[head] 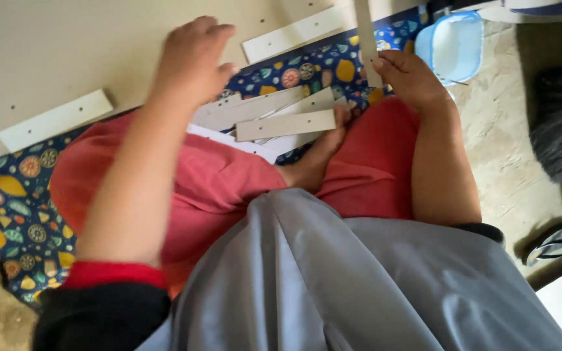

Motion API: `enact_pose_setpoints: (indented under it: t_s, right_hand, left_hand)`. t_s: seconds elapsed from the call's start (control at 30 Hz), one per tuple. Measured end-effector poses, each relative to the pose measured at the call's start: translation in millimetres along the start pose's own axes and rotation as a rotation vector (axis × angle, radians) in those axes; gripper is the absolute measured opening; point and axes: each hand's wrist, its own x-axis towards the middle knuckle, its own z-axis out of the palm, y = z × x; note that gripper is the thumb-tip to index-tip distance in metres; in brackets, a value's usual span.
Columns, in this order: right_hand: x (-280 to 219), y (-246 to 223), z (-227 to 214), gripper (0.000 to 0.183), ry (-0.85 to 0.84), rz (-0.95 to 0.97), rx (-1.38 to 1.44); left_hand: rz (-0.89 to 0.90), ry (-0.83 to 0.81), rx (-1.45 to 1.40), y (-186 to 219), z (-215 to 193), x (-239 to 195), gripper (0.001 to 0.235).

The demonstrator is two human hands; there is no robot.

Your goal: The person sits on a mat and assembles paper covers by attaching white cardboard strips to the edges of dark blue paper sheets. They apply glue to the strips, press them onto the paper, and smooth the edges. The person handles multiple sheets and strips, stacking the finished covers.

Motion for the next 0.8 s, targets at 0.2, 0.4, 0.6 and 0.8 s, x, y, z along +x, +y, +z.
enact_pose_setpoints:
  t_s: [0.2,0.4,0.6,0.8]
  right_hand:
    - [24,69,-10,0.032,-0.029,-0.108,-0.248]
    - [49,97,0,0.028,-0.119,-0.118,-0.4]
    - [50,97,11,0.037,0.021,-0.173,-0.571]
    - [60,92,21,0.035,0.249,-0.312,-0.359]
  left_hand:
    - [-0.215,0.055,-0.048,27,97,12,0.06]
    - [-0.198,-0.03,0.103,24,90,10,0.062]
    - [-0.2,-0.019,0.113,24,91,11,0.057]
    - [-0.197,0.002,0.146,25,87,11,0.058]
